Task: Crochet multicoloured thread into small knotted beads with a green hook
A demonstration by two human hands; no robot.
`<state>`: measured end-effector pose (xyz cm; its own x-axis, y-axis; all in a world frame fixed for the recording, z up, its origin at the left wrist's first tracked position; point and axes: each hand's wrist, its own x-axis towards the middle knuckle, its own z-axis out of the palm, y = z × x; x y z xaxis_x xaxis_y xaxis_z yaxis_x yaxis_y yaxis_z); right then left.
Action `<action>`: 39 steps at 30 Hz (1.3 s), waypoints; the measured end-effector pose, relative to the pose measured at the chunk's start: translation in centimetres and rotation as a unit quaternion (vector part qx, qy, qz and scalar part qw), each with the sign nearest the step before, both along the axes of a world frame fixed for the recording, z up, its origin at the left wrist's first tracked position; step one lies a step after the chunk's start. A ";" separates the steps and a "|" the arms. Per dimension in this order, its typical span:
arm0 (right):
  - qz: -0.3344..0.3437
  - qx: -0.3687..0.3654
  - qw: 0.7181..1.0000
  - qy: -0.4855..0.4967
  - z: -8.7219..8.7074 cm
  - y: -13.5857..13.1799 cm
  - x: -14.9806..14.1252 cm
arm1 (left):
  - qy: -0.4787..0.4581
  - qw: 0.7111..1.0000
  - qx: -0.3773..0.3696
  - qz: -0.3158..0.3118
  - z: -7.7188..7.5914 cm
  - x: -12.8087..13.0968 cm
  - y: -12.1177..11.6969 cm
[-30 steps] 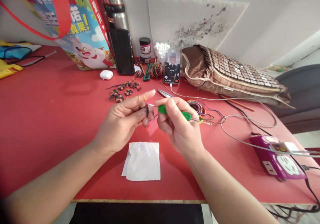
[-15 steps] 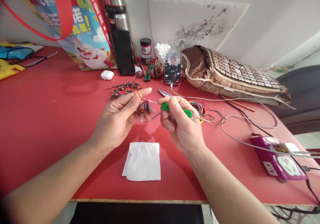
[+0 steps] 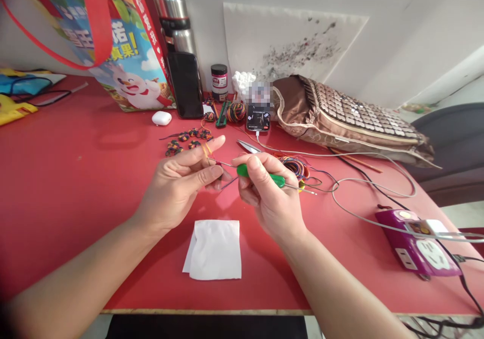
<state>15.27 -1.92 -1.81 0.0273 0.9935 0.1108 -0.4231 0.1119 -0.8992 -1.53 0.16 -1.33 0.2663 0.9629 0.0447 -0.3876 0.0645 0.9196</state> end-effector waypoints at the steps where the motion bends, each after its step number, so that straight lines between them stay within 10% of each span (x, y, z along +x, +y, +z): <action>1: 0.002 0.000 1.000 0.000 0.0 -0.1 -0.1 | -0.001 1.000 -0.003 0.001 0.0 -0.1 0.0; 26: -0.078 0.059 0.988 -0.117 -0.8 -0.7 -0.7 | 0.035 0.999 0.008 0.033 -0.2 0.9 -0.8; 39: -0.147 0.223 0.929 -0.257 -2.6 -1.8 -1.0 | -0.082 0.994 -0.065 -0.008 0.1 1.2 -0.8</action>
